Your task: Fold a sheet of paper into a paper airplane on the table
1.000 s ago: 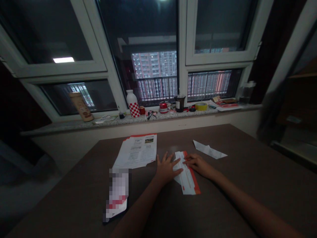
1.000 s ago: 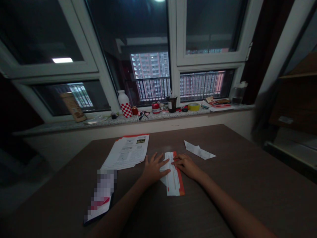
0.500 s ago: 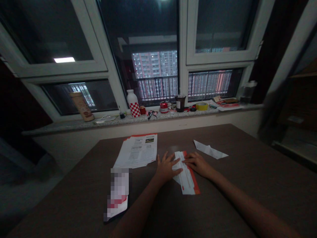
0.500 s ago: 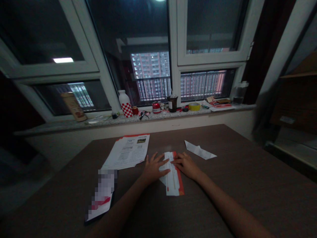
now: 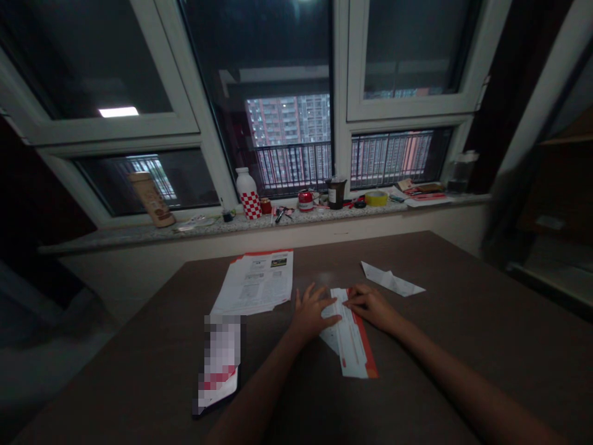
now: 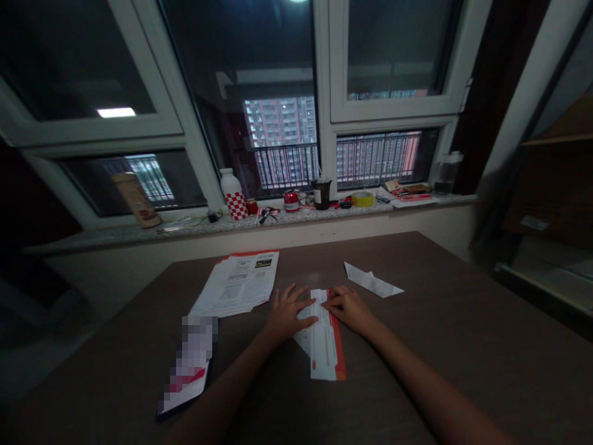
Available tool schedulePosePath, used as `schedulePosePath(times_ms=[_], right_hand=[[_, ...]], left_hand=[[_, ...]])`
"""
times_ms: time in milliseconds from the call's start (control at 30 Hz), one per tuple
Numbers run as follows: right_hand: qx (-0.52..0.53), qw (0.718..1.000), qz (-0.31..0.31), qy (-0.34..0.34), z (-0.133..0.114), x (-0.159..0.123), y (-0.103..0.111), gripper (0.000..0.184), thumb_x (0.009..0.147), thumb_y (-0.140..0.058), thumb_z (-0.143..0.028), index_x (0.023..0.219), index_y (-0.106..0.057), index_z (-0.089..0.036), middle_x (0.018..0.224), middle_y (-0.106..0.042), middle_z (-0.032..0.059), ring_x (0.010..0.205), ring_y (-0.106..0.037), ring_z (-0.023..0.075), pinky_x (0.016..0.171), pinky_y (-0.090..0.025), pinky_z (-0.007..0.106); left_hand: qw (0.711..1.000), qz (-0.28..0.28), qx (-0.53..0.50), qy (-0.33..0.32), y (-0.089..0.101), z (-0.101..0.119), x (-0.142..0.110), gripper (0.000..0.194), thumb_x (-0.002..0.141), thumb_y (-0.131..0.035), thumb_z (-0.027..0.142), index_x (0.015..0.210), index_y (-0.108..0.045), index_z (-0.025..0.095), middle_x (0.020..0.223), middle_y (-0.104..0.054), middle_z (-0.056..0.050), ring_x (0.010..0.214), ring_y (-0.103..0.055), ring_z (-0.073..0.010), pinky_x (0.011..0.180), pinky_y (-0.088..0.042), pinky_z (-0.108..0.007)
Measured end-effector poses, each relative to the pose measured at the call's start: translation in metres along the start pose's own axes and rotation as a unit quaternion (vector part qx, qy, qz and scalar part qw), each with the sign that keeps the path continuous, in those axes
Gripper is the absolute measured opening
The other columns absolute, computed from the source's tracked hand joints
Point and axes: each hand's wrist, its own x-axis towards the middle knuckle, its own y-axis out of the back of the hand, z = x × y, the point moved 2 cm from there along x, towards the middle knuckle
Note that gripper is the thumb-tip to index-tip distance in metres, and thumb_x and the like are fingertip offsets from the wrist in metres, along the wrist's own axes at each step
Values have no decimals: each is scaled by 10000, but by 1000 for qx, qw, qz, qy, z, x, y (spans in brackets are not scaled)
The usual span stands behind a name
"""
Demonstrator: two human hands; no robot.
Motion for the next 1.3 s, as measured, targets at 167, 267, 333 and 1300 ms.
schedulePosePath(times_ms=[167,267,333,1300], right_hand=[[-3,1000,0,-14,6,4,-5,264,945,-499,-373,1056,-726,-299,1102,-631,62,1048,-568,218,922,-438,364],[-6,1000,-1,-23,11,6,-9,264,949,-490,-347,1078,-716,-297,1178,-620,61,1087,-557,224,949,-429,383],[-15,999,0,-35,13,7,-11,269,953,-482,-339,1106,-701,-304,1186,-618,58,1099,-547,228,957,-421,397],[-21,998,60,-29,6,10,-15,234,918,-512,-239,1069,-690,-229,1115,-624,76,1035,-555,221,925,-427,367]], left_hand=[[1000,-1,10,-1,6,3,-1,526,778,-584,672,1251,-571,443,1494,-396,37,1407,-227,-345,1096,-77,-693],[1000,-8,7,-2,8,4,-1,516,782,-589,661,1251,-569,444,1491,-402,40,1407,-229,-343,1092,-74,-699],[1000,-10,5,-2,8,4,-1,515,780,-595,657,1249,-569,445,1491,-403,46,1409,-227,-341,1090,-73,-703],[1000,10,-21,-17,4,3,-2,496,804,-601,612,1243,-581,380,1484,-414,16,1407,-239,-311,1118,-55,-664]])
